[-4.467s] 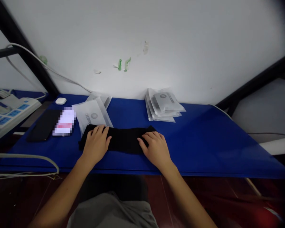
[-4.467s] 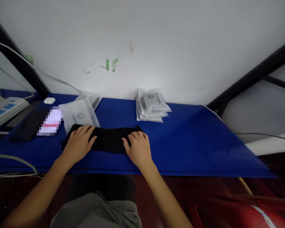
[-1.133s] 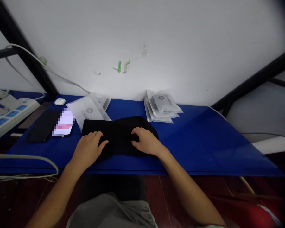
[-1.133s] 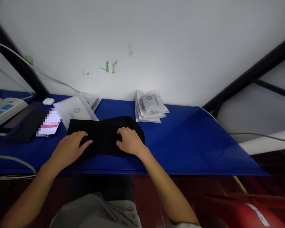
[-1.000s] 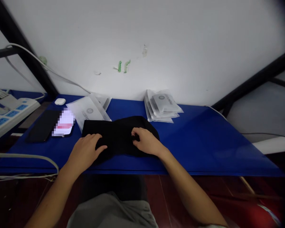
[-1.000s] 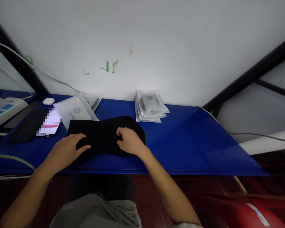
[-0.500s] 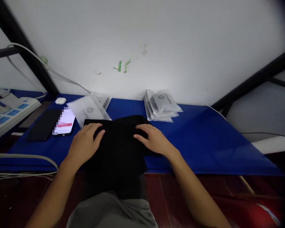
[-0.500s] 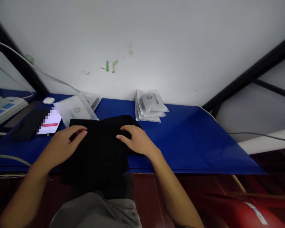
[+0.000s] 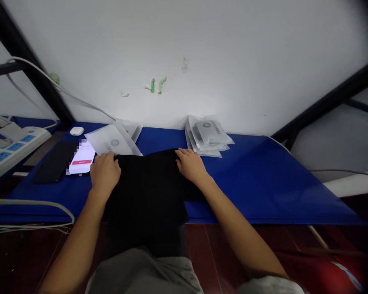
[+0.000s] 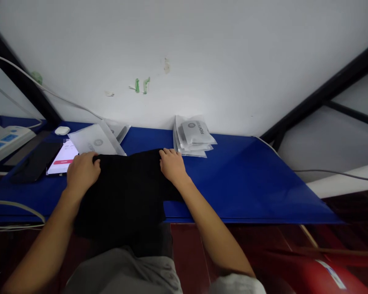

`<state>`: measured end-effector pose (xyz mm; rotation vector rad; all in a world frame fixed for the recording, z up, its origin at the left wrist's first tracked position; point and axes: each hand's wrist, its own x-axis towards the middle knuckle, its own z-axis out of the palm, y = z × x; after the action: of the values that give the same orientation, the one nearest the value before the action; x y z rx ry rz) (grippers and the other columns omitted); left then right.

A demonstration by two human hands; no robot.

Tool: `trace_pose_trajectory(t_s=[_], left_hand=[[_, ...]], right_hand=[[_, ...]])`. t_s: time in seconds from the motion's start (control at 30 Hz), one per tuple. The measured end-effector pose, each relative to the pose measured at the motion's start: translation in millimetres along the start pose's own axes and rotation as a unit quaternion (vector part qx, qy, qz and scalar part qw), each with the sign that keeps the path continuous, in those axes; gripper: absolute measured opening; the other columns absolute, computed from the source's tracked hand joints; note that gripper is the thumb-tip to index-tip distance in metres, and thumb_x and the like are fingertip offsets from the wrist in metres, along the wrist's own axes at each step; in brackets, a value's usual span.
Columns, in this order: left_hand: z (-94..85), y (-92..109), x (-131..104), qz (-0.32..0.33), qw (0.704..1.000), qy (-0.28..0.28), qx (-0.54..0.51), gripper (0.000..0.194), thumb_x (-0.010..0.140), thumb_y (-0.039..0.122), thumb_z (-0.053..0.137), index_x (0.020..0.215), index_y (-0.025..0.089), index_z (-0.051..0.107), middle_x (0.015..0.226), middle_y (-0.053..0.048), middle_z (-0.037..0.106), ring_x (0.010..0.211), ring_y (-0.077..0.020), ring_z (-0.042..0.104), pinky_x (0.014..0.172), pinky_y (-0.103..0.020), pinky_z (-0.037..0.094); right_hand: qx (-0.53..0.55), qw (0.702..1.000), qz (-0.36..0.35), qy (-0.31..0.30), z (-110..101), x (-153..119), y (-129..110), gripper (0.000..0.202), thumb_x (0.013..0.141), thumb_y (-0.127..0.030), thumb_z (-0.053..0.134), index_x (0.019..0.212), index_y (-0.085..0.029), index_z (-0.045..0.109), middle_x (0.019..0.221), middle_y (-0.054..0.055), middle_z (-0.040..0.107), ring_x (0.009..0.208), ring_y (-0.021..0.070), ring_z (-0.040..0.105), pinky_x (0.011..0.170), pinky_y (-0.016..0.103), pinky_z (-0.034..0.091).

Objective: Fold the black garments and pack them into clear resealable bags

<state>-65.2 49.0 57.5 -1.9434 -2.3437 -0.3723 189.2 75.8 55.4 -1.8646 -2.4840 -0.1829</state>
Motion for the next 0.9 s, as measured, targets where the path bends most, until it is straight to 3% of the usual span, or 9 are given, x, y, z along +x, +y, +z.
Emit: trace_pose_trajectory(t_s=[0.27, 0.4, 0.53, 0.63, 0.77, 0.9], left_hand=[[-14.8, 12, 7, 0.027, 0.995, 0.050, -0.088, 0.029, 0.087, 0.018, 0.040, 0.104, 0.016, 0.064, 0.105, -0.011, 0.066, 0.103, -0.0296, 0.059, 0.086, -0.043, 0.049], [-22.4, 25, 25, 0.024, 0.982, 0.119, -0.148, 0.030, 0.089, 0.019, 0.038, 0.107, 0.017, 0.062, 0.107, -0.012, 0.065, 0.106, -0.0282, 0.059, 0.091, -0.043, 0.049], [-26.6, 31, 30, 0.026, 0.971, 0.161, -0.176, 0.042, 0.090, 0.023, 0.042, 0.131, 0.013, 0.047, 0.128, -0.017, 0.055, 0.120, -0.0310, 0.051, 0.097, -0.047, 0.046], [-26.7, 28, 8, 0.102, 0.981, 0.101, -0.130, 0.050, 0.092, 0.030, 0.044, 0.137, 0.009, 0.041, 0.139, -0.021, 0.047, 0.130, -0.0343, 0.043, 0.102, -0.050, 0.041], [-16.4, 19, -35, 0.211, 0.974, -0.053, -0.064, 0.053, 0.092, 0.040, 0.047, 0.136, 0.011, 0.045, 0.144, -0.017, 0.045, 0.135, -0.0319, 0.039, 0.108, -0.048, 0.036], [4.7, 9, -60, 0.223, 0.966, -0.131, -0.026, 0.061, 0.092, 0.049, 0.044, 0.141, 0.012, 0.041, 0.151, -0.016, 0.035, 0.140, -0.0335, 0.029, 0.109, -0.053, 0.032]], right_hand=[[-0.016, 1.000, 0.004, -0.023, -6, 17, -3, 0.024, 0.081, -0.006, 0.048, 0.092, -0.014, 0.069, 0.092, 0.013, 0.070, 0.097, 0.0275, 0.059, 0.079, 0.036, 0.042], [-0.020, 0.999, 0.038, 0.022, -12, 20, -3, 0.029, 0.083, -0.006, 0.044, 0.098, -0.014, 0.067, 0.099, 0.017, 0.067, 0.100, 0.0306, 0.056, 0.081, 0.040, 0.042], [0.006, 0.993, 0.073, 0.094, -8, 12, -4, 0.030, 0.089, -0.013, 0.040, 0.109, -0.012, 0.063, 0.111, 0.020, 0.062, 0.108, 0.0344, 0.053, 0.086, 0.047, 0.042], [0.079, 0.989, 0.032, 0.117, -2, -6, -5, 0.034, 0.093, -0.028, 0.045, 0.118, -0.012, 0.060, 0.129, 0.020, 0.055, 0.121, 0.0346, 0.048, 0.098, 0.050, 0.040], [0.151, 0.987, -0.030, 0.040, 8, -37, -8, 0.053, 0.094, -0.047, 0.043, 0.134, -0.014, 0.051, 0.145, 0.017, 0.044, 0.136, 0.0326, 0.037, 0.109, 0.052, 0.033], [0.182, 0.982, -0.038, -0.019, 21, -57, -8, 0.064, 0.094, -0.052, 0.040, 0.143, -0.011, 0.039, 0.152, 0.018, 0.032, 0.142, 0.0308, 0.025, 0.114, 0.053, 0.025]])
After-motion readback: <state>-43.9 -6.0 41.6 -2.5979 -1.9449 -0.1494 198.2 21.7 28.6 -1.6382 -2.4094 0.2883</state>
